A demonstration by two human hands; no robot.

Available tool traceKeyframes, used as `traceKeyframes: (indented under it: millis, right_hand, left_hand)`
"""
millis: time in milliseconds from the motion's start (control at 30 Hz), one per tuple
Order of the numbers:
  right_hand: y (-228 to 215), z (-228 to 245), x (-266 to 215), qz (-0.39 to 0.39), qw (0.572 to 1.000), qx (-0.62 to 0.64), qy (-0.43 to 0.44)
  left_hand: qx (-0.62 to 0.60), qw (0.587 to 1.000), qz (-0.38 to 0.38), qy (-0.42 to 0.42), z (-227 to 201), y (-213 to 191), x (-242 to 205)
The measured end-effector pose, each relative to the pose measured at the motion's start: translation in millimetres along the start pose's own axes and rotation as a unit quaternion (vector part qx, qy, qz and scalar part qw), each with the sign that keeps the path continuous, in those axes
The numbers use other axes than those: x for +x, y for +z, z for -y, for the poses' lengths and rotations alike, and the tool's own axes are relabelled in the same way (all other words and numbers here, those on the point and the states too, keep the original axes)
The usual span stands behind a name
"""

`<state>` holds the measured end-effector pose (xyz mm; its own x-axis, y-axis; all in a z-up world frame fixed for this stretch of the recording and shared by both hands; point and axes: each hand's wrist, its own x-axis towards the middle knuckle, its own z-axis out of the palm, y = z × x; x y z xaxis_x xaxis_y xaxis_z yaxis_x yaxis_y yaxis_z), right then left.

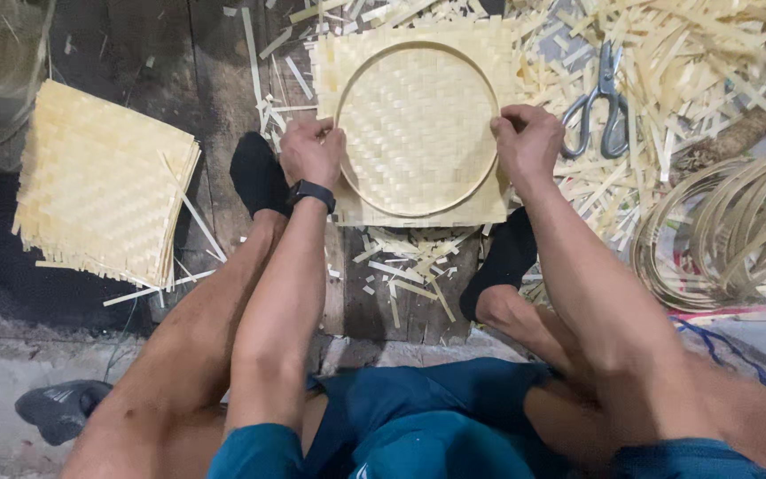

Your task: The person places a woven mat onto a circular wooden base, flips it, and uses scissors to trim the excess mat material around the edge. The person repeats this process for multiple bases, stacking the finished pieces.

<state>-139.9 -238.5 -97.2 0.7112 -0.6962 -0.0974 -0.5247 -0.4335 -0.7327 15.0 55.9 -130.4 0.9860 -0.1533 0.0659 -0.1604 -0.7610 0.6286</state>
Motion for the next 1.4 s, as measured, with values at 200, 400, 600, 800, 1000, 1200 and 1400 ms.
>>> traceKeyframes:
  millis: [200, 400, 600, 800, 1000, 1200, 1400]
  right_hand:
    - [1.7, -2.7, 0.8, -0.006, 0.996, -0.035, -0.080]
    - [6.8, -10.3, 3.7, -0.009, 0.996, -0.034, -0.085]
    - [6.8, -8.8, 3.4, -0.020, 0.997, -0.013, -0.075]
    - [12.0, -18.2, 3.4, -0.029, 0.996, -0.023, -0.086]
    - [10.4, -20.9, 4.7, 0.000, 0.998, 0.002, -0.062]
    - [5.7, -24.9, 7.8, 0.034, 0.998, 0.029, -0.037]
    - [5.4, -31.2, 14.3, 0.059, 0.998, 0.020, -0.012]
  left_hand:
    - [0.023, 0.990, 0.090, -0.111, -19.7, -13.1, 7.8]
    - [0.017, 0.982, 0.080, -0.171, -35.6, -19.5, 17.5]
    - [0.024, 0.977, 0.109, -0.180, -19.1, -10.3, 14.6]
    - [-0.115, 0.967, 0.073, -0.214, 14.6, 10.0, 14.1]
    - [-0.115, 0.955, 0.137, -0.237, 21.5, 8.2, 22.8]
    - [-0.222, 0.934, 0.141, -0.244, 38.3, 16.3, 25.3]
    - [-0.178, 0.945, 0.123, -0.245, 37.9, 21.3, 9.9]
